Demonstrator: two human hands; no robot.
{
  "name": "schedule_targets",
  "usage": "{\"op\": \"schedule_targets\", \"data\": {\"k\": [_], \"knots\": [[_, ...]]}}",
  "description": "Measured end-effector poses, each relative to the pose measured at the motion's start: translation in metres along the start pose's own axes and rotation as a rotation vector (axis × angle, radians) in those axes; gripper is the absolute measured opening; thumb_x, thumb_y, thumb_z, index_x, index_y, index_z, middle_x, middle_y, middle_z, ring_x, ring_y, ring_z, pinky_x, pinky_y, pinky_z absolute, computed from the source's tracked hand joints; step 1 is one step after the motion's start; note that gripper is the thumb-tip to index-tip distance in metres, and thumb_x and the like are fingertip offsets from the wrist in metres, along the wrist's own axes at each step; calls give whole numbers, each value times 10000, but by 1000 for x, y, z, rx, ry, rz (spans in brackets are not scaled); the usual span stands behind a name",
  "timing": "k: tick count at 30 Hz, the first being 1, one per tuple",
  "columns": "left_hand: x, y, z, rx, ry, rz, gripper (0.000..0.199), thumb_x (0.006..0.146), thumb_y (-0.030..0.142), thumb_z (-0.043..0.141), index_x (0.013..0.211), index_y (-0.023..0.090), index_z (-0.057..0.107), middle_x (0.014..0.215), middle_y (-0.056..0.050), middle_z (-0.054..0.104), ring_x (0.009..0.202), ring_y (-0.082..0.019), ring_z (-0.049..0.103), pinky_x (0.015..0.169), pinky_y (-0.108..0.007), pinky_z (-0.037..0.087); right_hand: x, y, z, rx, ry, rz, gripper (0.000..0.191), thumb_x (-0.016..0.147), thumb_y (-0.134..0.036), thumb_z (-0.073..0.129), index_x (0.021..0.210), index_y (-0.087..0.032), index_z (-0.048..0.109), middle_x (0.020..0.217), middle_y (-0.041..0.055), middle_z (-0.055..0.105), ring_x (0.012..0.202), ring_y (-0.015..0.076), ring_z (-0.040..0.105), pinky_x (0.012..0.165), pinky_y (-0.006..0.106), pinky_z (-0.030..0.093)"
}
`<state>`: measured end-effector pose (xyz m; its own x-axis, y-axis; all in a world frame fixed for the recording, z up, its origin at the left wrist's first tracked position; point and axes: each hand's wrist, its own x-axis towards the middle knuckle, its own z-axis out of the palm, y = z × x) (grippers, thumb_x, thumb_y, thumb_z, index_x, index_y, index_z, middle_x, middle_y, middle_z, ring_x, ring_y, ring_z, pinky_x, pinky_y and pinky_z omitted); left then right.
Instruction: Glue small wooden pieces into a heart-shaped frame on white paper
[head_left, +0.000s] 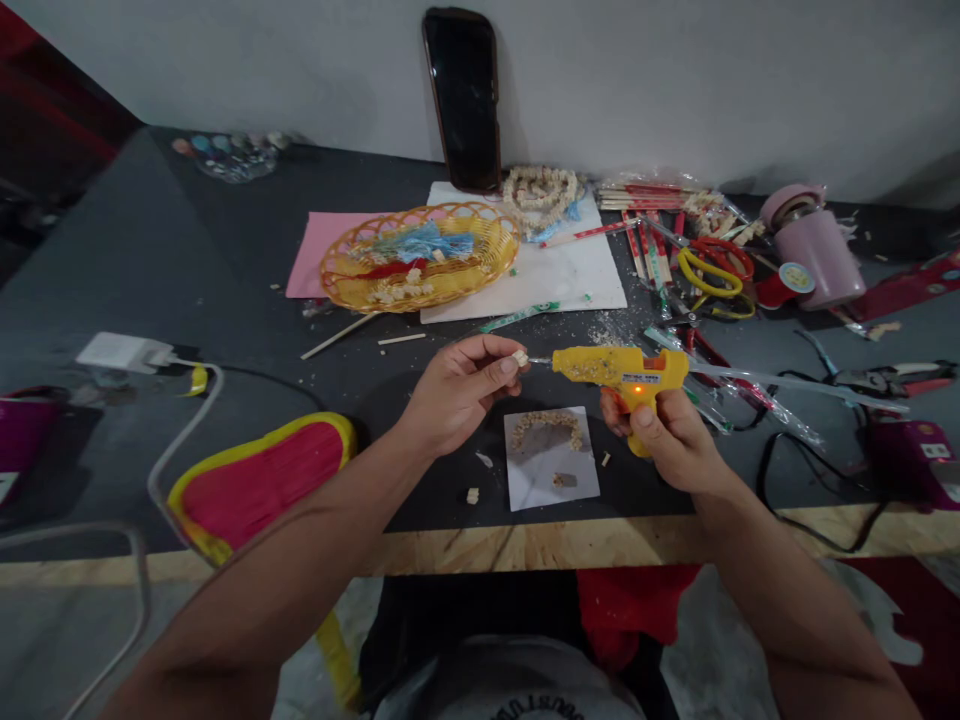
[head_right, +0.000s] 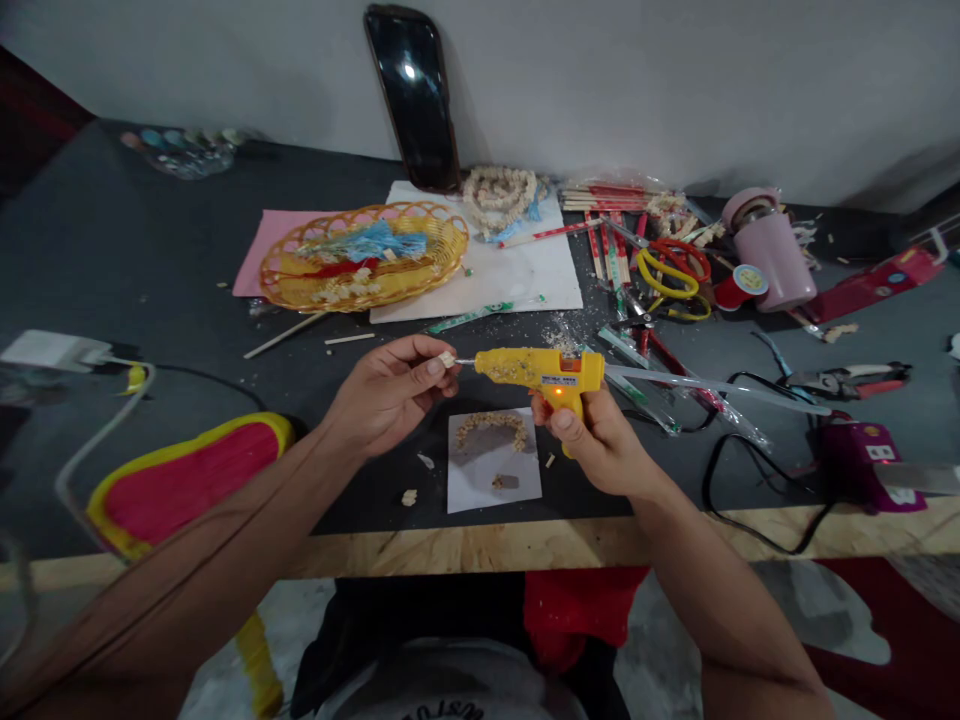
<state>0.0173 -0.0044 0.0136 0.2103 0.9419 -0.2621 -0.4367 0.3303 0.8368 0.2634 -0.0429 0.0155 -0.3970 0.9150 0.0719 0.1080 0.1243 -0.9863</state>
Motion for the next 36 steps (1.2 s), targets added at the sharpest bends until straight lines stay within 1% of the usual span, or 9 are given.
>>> {"op": "schedule_targets", "data": {"k": [8, 13, 16, 20, 24, 27, 32, 34, 36], "knots": [[-2, -1, 3, 24, 3, -1, 338, 568, 313, 938, 796, 157, 742, 731, -1, 699, 585, -72, 591, 574, -190, 505, 1, 0, 3, 170, 44, 80, 378, 915, -604, 547, 1023, -244, 588, 825, 44, 635, 664, 152, 538, 587, 303, 494], [0, 1, 1, 21, 19, 27, 362, 563, 323, 939, 809, 153, 735, 727, -1, 699, 575, -62, 588, 576, -176, 507, 5, 4, -3, 321, 234, 150, 385, 855, -613, 636, 997, -260, 577, 809, 8, 634, 623, 135, 562, 526, 274, 501], [1, 6, 0, -10, 37, 67, 386, 547, 314, 946, 814, 147, 723, 737, -3, 699, 585, -57, 583, 585, -172, 507, 22, 3, -16, 302, 347, 160, 397, 795, -596, 717, 939, -254, 575, 740, -23, 606, 625, 118, 572, 531, 239, 503], [-4, 13, 3, 2, 35, 103, 389, 557, 312, 941, 831, 147, 720, 758, -12, 703, 613, -59, 587, 601, -172, 504, 67, -2, -43, 109, 420, 210, 438, 715, -571, 799, 828, -217, 565, 620, -54, 555, 508, 82, 518, 465, 200, 457], [-21, 16, 7, 90, 27, 98, 371, 573, 344, 928, 824, 151, 734, 775, -14, 705, 575, -59, 567, 571, -189, 482, 113, -2, -62, 32, 455, 310, 336, 817, -477, 733, 773, -204, 541, 580, -45, 551, 467, 77, 490, 421, 190, 398], [-40, 15, 4, 198, 63, 90, 354, 596, 354, 911, 839, 157, 746, 789, -27, 713, 569, -71, 562, 528, -192, 435, 132, 5, -70, -116, 459, 377, 318, 888, -434, 649, 718, -187, 545, 603, -14, 569, 543, 102, 547, 519, 230, 471], [-71, 2, -8, 335, 107, 64, 320, 648, 347, 875, 874, 159, 747, 791, -32, 708, 588, -80, 560, 541, -193, 429, 118, 3, -83, -792, 408, 268, 211, 862, -332, 643, 744, -157, 635, 689, 49, 638, 765, 218, 633, 778, 385, 505], [-81, -6, -9, 359, 101, 43, 310, 665, 345, 863, 886, 162, 746, 795, -30, 706, 591, -82, 560, 550, -198, 444, 99, -5, -79, -908, 402, 123, 147, 851, -288, 628, 890, -152, 670, 832, 78, 690, 822, 231, 638, 822, 404, 492], [-88, -13, -7, 360, 112, -4, 304, 666, 342, 860, 879, 160, 743, 773, -24, 698, 583, -82, 556, 540, -198, 444, 73, -15, -63, -875, 362, -9, 169, 856, -261, 604, 971, -157, 671, 931, 89, 701, 835, 220, 639, 815, 385, 493]]}}
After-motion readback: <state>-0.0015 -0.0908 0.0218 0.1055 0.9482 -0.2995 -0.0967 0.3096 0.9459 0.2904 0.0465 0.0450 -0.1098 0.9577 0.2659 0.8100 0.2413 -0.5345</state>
